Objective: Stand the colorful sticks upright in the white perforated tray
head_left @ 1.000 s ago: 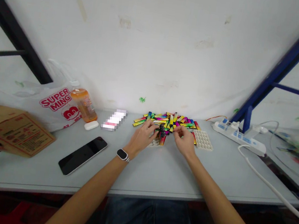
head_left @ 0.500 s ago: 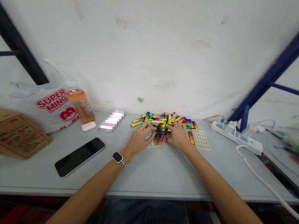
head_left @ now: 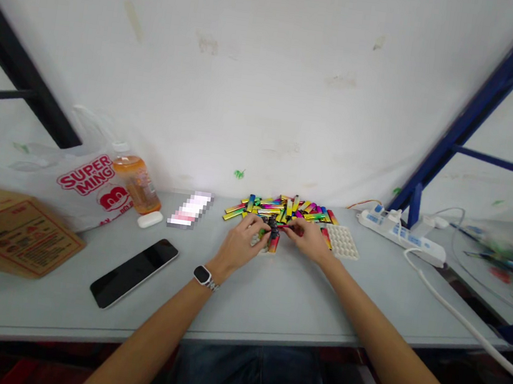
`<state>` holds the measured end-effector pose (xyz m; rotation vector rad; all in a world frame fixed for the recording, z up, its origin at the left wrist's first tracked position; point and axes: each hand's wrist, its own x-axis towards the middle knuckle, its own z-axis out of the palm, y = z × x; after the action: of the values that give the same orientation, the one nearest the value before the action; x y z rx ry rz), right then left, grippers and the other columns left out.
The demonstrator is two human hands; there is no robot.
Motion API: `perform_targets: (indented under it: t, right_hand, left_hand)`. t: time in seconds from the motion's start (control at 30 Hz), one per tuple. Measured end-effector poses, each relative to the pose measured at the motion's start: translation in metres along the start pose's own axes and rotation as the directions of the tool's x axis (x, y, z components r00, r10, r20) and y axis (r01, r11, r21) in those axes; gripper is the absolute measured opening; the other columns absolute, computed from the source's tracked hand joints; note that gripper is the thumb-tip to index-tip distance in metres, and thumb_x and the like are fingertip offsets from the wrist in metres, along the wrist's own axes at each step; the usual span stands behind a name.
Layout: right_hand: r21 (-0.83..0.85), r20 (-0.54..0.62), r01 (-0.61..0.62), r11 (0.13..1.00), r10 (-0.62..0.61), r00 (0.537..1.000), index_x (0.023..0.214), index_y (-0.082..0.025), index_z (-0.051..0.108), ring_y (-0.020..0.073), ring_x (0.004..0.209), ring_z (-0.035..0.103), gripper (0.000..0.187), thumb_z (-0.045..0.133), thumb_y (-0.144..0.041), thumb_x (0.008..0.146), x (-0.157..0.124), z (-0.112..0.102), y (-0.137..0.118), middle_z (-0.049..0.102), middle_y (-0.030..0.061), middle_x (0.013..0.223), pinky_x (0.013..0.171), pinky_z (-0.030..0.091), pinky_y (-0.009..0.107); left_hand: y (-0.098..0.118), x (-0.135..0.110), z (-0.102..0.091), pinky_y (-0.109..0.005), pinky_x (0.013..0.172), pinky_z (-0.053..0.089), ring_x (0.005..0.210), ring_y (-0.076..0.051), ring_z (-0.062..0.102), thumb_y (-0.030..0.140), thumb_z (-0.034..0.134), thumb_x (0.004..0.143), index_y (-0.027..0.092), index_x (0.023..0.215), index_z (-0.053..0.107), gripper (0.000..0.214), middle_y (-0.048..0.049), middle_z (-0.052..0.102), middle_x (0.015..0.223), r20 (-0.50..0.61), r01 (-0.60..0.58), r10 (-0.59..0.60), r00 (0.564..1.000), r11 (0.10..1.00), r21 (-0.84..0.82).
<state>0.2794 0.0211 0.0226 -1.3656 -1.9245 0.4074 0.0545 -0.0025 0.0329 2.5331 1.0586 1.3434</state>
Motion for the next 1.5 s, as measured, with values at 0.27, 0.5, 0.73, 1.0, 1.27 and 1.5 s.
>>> perform_targets:
  t: [0.27,0.5,0.73,1.0,1.27,1.5]
  right_hand:
    - [0.808,-0.261,-0.006,0.589,0.368,0.892,0.080,-0.022,0.055,0.0130,0.058,0.053,0.045,0.073,-0.062,0.075,-0.007,0.020,-0.027,0.061,-0.0027,0.069,0.053,0.040,0.025]
    - [0.865,-0.111,-0.096,0.493,0.373,0.921,0.089,-0.025,0.050,0.0094,0.039,0.035,0.042,0.068,-0.062,0.080,-0.021,0.043,-0.046,0.045,-0.0107,0.051,0.038,0.027,0.022]
    - [0.735,-0.213,-0.085,0.672,0.347,0.913,0.063,-0.023,0.041,0.0090,0.048,0.032,0.048,0.067,-0.059,0.081,-0.030,0.055,-0.031,0.038,-0.0074,0.051,0.045,0.025,0.025]
    - [0.753,-0.255,-0.033,0.657,0.338,0.906,0.071,-0.019,0.055,0.0108,0.052,0.033,0.043,0.069,-0.059,0.080,-0.032,0.053,-0.030,0.036,-0.0064,0.054,0.047,0.027,0.025]
    - [0.756,-0.271,-0.028,0.654,0.352,0.896,0.063,-0.021,0.053,0.0122,0.053,0.035,0.045,0.067,-0.060,0.080,-0.030,0.050,-0.034,0.039,-0.0044,0.053,0.049,0.032,0.026]
    - [0.677,-0.347,-0.039,0.735,0.365,0.864,0.057,-0.022,0.047,0.0115,0.053,0.032,0.042,0.062,-0.053,0.081,-0.031,0.052,-0.037,0.039,-0.0043,0.052,0.050,0.030,0.027]
  left_hand:
    - [0.006,0.001,0.002,-0.032,0.082,0.056,0.092,-0.019,0.064,0.021,0.059,0.096,0.020,0.100,0.067,0.010,-0.0062,0.062,0.098,-0.017,-0.008,0.006,1.000,0.998,-0.063]
    - [0.009,-0.002,0.008,-0.034,0.086,0.056,0.100,-0.020,0.064,0.021,0.057,0.096,0.021,0.103,0.066,0.012,-0.0074,0.062,0.103,0.017,0.012,-0.010,1.000,0.995,-0.104]
    - [-0.005,-0.004,0.010,-0.058,0.117,0.036,0.142,-0.039,0.040,0.050,0.090,0.062,0.020,0.145,0.040,0.101,-0.0190,0.042,0.149,0.062,0.152,-0.148,0.987,0.986,-0.063]
    - [-0.050,-0.011,-0.002,-0.055,0.111,0.044,0.129,-0.039,0.054,0.047,0.092,0.058,0.019,0.142,0.051,0.098,-0.0163,0.058,0.139,0.344,0.326,-0.279,0.897,0.941,-0.088]
    - [-0.054,0.006,0.024,-0.053,0.113,0.042,0.130,-0.037,0.055,0.040,0.092,0.059,0.020,0.138,0.056,0.089,-0.0141,0.061,0.139,0.364,0.327,-0.244,0.899,0.926,-0.187]
    - [-0.045,0.008,0.027,-0.056,0.111,0.043,0.130,-0.036,0.055,0.041,0.091,0.064,0.023,0.133,0.058,0.079,-0.0136,0.061,0.138,0.221,0.171,-0.138,0.966,0.975,-0.141]
